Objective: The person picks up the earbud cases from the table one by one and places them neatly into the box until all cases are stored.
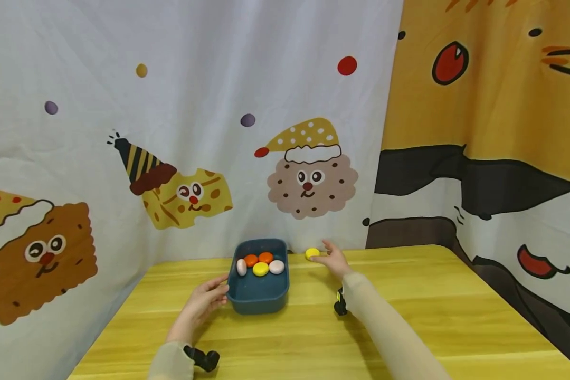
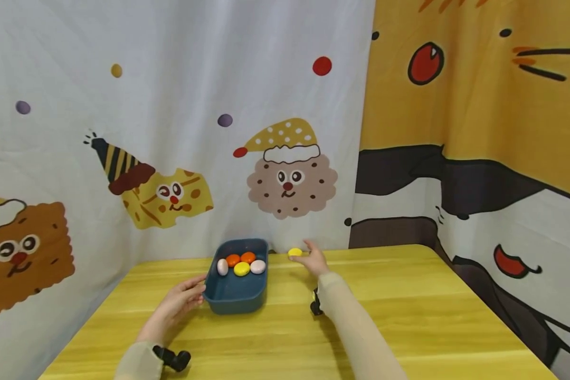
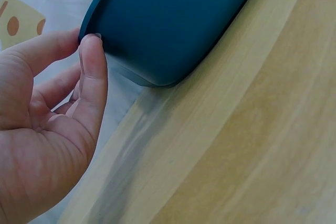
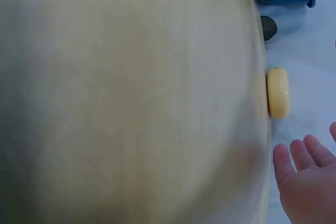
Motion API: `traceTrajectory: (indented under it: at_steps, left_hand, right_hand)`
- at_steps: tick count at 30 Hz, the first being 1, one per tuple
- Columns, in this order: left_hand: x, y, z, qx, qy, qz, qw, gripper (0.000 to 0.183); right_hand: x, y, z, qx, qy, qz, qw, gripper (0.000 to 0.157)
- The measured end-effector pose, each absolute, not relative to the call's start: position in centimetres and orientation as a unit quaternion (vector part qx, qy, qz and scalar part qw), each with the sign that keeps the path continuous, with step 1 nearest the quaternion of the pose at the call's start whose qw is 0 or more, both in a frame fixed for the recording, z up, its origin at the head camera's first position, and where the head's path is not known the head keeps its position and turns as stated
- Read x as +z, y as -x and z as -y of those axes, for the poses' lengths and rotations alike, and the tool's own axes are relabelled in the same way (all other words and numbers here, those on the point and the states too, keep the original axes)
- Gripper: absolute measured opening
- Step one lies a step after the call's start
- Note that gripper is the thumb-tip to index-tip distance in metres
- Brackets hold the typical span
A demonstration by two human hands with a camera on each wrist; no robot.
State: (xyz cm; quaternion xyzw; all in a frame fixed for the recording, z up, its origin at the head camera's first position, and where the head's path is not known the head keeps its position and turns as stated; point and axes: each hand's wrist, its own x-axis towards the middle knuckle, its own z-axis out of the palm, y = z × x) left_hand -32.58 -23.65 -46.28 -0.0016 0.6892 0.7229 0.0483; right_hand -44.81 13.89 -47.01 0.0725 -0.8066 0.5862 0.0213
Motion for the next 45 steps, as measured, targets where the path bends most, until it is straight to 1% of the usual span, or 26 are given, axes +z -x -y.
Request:
traceTrajectory:
  at_steps: [3,6,10,13,18,25,28,36,45]
  left_hand:
    - [-46.6,32.8,23.5,0.719,0.003,-0.692,0.056,0.052]
    - [-46.7,32.9,23.5,0.720,-0.001,-0.692,0.059,0.054]
    - [-46.7,33.1,23.5,0.724,-0.012,-0.687,0.058,0.059]
    - [-46.6,33.0,23.7,0.724,-0.017,-0.687,0.059,0.059]
    - [-46.8,32.7,24.0,0.726,-0.011,-0.685,0.060,0.059]
    - [-46.8,32.8,23.7,0.728,-0.011,-0.682,0.061,0.059]
    - [-46.8,32.8,23.8,0.732,-0.012,-0.679,0.063,0.059]
    - [-46.6,33.1,23.7,0.737,-0.014,-0.673,0.061,0.058]
    - [-46.8,32.9,23.7,0.740,-0.010,-0.670,0.062,0.059]
  right_hand:
    - [-47.5,44.8,-14.2,0.595,-0.060,0.802,0.010,0.083]
    - [-47.9,45.0,-14.5,0.606,-0.049,0.794,0.000,0.082]
    - [-48.2,45.4,-14.6,0.631,-0.044,0.775,-0.001,0.083]
    - [-48.4,45.8,-14.3,0.645,-0.041,0.763,-0.002,0.084]
    - [-49.0,46.3,-13.1,0.655,-0.033,0.755,0.004,0.081]
    - [-48.9,46.8,-12.3,0.655,-0.008,0.755,0.038,0.070]
    - [-48.9,47.2,-12.0,0.643,0.000,0.765,0.043,0.068]
    - [-48.9,48.0,-12.1,0.631,-0.001,0.774,0.041,0.066]
    - [-49.1,48.2,-11.8,0.610,0.007,0.791,0.040,0.065]
